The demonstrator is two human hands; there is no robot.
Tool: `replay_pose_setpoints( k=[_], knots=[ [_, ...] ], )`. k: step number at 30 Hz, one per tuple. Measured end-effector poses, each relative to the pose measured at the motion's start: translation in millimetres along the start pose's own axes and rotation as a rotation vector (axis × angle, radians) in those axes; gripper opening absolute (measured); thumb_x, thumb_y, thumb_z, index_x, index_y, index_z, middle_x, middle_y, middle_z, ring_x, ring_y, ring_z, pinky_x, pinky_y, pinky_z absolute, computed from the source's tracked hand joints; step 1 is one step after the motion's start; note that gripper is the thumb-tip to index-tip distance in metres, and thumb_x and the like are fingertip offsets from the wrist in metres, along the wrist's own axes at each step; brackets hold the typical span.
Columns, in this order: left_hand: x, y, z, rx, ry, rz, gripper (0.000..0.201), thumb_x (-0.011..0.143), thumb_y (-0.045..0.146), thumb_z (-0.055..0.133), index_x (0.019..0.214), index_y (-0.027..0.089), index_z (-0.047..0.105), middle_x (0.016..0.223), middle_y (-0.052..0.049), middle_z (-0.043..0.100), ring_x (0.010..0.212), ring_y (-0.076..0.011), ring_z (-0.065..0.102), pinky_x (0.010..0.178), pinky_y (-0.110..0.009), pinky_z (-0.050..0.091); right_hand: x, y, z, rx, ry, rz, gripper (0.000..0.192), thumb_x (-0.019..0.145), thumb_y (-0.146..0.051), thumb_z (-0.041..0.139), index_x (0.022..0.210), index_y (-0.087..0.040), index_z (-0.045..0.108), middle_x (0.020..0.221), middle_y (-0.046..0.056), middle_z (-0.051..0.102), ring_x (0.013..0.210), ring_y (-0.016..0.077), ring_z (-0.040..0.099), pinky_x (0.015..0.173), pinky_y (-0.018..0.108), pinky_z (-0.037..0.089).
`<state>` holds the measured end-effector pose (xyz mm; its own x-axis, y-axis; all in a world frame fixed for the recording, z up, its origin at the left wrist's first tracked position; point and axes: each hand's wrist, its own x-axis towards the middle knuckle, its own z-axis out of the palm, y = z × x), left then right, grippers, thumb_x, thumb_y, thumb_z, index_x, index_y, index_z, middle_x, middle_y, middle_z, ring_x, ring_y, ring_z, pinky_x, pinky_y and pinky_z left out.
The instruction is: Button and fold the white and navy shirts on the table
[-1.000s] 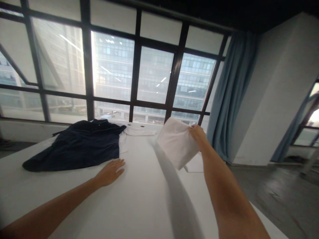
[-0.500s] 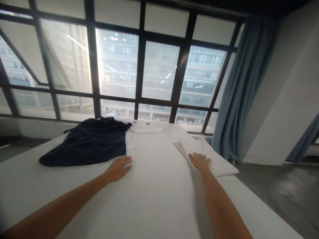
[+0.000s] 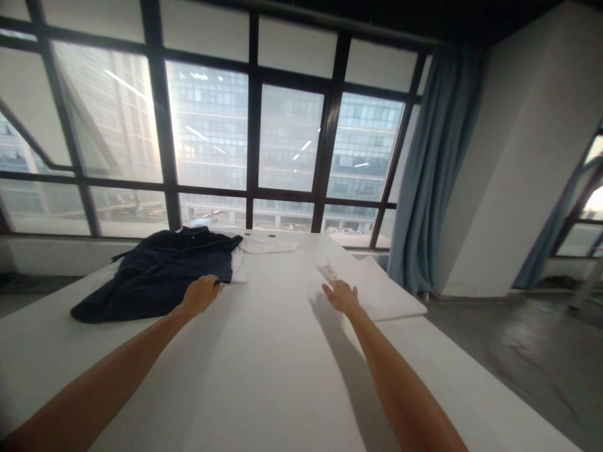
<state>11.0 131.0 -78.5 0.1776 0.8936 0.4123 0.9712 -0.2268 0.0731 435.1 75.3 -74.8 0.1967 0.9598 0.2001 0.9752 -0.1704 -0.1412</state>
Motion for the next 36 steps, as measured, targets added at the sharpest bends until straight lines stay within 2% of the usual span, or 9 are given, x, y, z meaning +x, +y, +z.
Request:
replay_pose_setpoints(
  k=[6,9,11,15,17,22,26,32,36],
  knots=[
    [-4,25,-49.0,-0.121,0.200,-0.110,0.033,0.092,0.028,0.035,0.101,0.017,0.064,0.104,-0.010,0.068,0.096,-0.0234,0.063,0.078,-0.029,0.048,-32,-46,-23,0.054,0.036,-0.104,0.048,0.097,-0.050,0.030,0.122,-0.020,0.059,0.133,0.010,0.055,0.123,0.0257,0.048,0.104,0.043,0.029],
    [-29,56,-70.0,-0.199,0.196,0.006,0.032,0.093,0.030,0.037,0.102,0.017,0.065,0.103,-0.010,0.069,0.095,-0.0234,0.064,0.081,-0.030,0.047,-44,-62,-23,0.087,0.046,-0.161,0.049,0.097,-0.049,0.029,0.120,-0.020,0.061,0.128,0.009,0.059,0.120,0.0223,0.050,0.102,0.034,0.032],
    [-54,80,-78.4,-0.314,0.062,0.221,0.032,0.093,0.032,0.039,0.097,0.017,0.066,0.100,-0.009,0.070,0.092,-0.0226,0.065,0.082,-0.029,0.046,-50,-71,-17,0.122,0.062,-0.179,0.049,0.098,-0.047,0.028,0.119,-0.019,0.061,0.125,0.009,0.061,0.117,0.0207,0.053,0.100,0.030,0.034],
    [-91,101,-82.7,-0.627,-0.584,0.729,0.036,0.091,0.045,0.045,0.098,0.019,0.069,0.094,-0.004,0.073,0.083,-0.0172,0.066,0.078,-0.024,0.049,-59,-83,0,0.201,0.079,-0.290,0.044,0.098,-0.041,0.030,0.118,-0.017,0.062,0.121,0.007,0.064,0.112,0.0190,0.056,0.098,0.027,0.037],
    [-91,88,-80.1,-0.709,-0.671,0.712,0.040,0.092,0.047,0.043,0.105,0.019,0.068,0.100,-0.004,0.072,0.084,-0.0160,0.067,0.078,-0.024,0.050,-61,-86,9,0.234,0.066,-0.367,0.043,0.097,-0.039,0.034,0.121,-0.016,0.061,0.123,0.007,0.063,0.114,0.0184,0.056,0.100,0.027,0.037],
    [-65,22,-57.8,-0.359,-0.273,0.420,0.038,0.090,0.042,0.043,0.109,0.020,0.068,0.111,-0.006,0.069,0.105,-0.0218,0.062,0.096,-0.033,0.043,-65,-97,25,0.294,-0.045,-0.607,0.049,0.085,-0.034,0.054,0.132,-0.021,0.055,0.138,0.005,0.051,0.126,0.0203,0.048,0.108,0.032,0.033],
    [-64,-26,-35.4,-0.185,-0.297,0.369,0.047,0.090,0.047,0.041,0.126,0.022,0.059,0.132,-0.006,0.058,0.125,-0.0230,0.050,0.108,-0.038,0.033,-65,-103,31,0.293,-0.139,-0.797,0.052,0.080,-0.018,0.050,0.132,-0.026,0.056,0.142,0.001,0.047,0.129,0.0194,0.045,0.110,0.034,0.032],
    [-76,-63,-37.3,-0.022,-0.356,0.310,0.090,0.072,0.063,0.061,0.147,0.027,0.029,0.156,-0.011,0.019,0.141,-0.0351,0.019,0.110,-0.059,0.015,-57,-91,23,0.004,-0.155,-0.587,0.052,0.085,-0.020,0.042,0.135,-0.031,0.052,0.143,0.000,0.045,0.128,0.0223,0.047,0.106,0.040,0.035],
    [-83,-52,-41.4,-0.045,-0.434,0.385,0.074,0.079,0.057,0.058,0.144,0.030,0.036,0.156,-0.009,0.016,0.143,-0.0325,0.015,0.112,-0.057,0.012,-51,-75,17,-0.089,-0.166,-0.407,0.052,0.087,-0.019,0.038,0.135,-0.032,0.050,0.144,0.001,0.043,0.131,0.0239,0.042,0.108,0.049,0.028]
  ],
)
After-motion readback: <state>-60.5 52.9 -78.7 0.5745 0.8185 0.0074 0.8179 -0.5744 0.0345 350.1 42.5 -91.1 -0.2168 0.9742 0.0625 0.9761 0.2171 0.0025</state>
